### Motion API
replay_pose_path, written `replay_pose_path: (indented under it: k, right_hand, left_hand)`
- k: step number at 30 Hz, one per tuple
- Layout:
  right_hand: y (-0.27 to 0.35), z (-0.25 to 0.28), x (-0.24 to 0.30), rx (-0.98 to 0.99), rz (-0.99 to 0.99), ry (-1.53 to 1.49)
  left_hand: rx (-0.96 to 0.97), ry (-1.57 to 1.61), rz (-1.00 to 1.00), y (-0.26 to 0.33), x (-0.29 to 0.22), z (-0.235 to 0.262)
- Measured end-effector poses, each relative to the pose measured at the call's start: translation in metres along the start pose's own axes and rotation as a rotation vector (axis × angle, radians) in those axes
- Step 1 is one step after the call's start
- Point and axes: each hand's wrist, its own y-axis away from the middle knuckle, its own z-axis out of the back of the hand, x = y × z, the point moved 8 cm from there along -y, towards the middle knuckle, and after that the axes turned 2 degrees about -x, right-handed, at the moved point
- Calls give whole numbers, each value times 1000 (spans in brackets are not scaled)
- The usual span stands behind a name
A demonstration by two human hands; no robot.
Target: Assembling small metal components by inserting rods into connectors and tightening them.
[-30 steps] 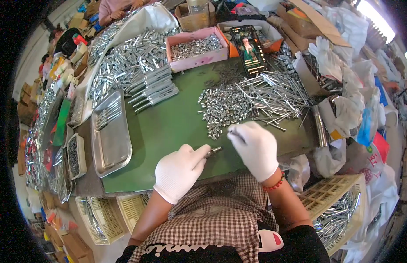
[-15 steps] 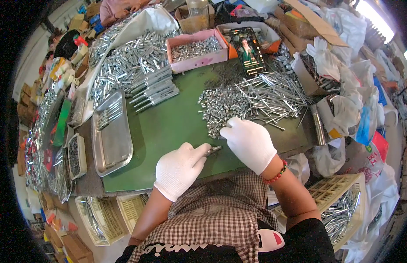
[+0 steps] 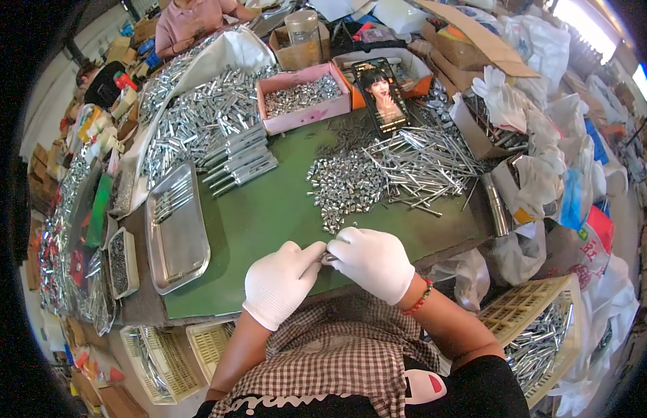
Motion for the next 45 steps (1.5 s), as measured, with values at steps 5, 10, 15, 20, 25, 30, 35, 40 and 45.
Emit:
replay_pose_path:
  k: [5, 10, 15, 20, 25, 30, 35, 40, 45]
  right_hand:
    - [-2, 29, -29, -254, -199, -68]
    - [0, 13, -49, -163, -170, -50]
    - [-1, 15, -43, -142, -209, -85]
    - [7, 20, -34, -137, -256, -296]
    - [16, 19, -30, -118, -284, -387]
    - [14, 15, -20, -151, -220, -313]
    - [13, 13, -15, -158, -196, -221]
    - [8, 12, -16, -65, -230, -178]
    - [2, 14, -11, -29, -180, -139]
  left_hand:
    - [21, -7, 7, 0, 0, -1]
    - [49, 15, 34, 0, -2, 0]
    - [51, 23, 32, 1, -5, -5]
    - [4, -19, 14, -2, -16, -6]
    - [-21, 12, -7, -3, -15, -6]
    - [-30, 13, -5, -2, -14, -6]
    - [-21, 15, -2, -1, -14, -7]
    - [6, 17, 6, -2, -13, -8]
    - [1, 12, -9, -1, -14, -7]
